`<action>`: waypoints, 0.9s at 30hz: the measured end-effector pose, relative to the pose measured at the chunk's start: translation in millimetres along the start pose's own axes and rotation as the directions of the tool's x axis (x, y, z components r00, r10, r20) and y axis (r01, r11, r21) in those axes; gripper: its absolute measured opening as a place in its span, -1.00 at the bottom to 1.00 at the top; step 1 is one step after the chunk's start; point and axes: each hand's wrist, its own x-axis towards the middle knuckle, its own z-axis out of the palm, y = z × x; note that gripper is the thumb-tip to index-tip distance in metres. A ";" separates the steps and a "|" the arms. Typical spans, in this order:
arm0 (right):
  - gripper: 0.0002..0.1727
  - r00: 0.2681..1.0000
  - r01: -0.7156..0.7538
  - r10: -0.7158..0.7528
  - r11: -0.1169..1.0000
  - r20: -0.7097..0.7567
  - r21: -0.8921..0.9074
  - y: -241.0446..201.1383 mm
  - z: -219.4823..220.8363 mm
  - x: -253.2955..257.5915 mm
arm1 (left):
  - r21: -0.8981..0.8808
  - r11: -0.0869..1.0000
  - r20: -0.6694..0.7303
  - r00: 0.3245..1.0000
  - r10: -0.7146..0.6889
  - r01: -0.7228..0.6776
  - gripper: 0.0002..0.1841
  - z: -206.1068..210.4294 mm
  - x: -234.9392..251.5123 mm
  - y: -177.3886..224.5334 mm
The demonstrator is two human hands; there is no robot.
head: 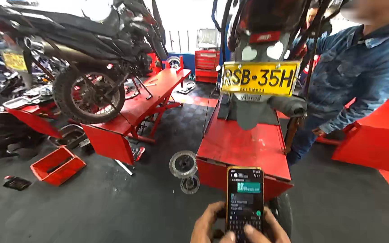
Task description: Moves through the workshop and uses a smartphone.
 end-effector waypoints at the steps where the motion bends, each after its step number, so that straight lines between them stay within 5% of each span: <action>1: -0.53 1.000 -0.025 0.025 1.000 -0.008 -0.010 -2.2 0.7 -3.0 | -0.001 1.000 0.007 1.000 -0.012 0.012 -0.43 -0.3 -1.8 2.0; 12: -0.38 0.999 -0.047 0.048 0.998 0.026 -0.039 -4.5 0.7 -6.3 | -0.024 1.000 0.031 1.000 -0.007 0.007 -0.43 -3.8 -0.5 -1.7; 21: -0.31 0.992 -0.024 0.005 0.989 -0.128 -0.149 -3.7 4.8 -1.6 | -0.028 0.999 0.141 0.990 0.032 -0.028 -0.38 -3.9 2.6 -4.7; 27: -0.39 1.000 -0.001 -0.001 0.996 -0.023 -0.085 -4.2 -1.1 0.2 | -0.030 0.999 0.116 0.993 0.027 -0.024 -0.38 -5.6 6.7 -3.7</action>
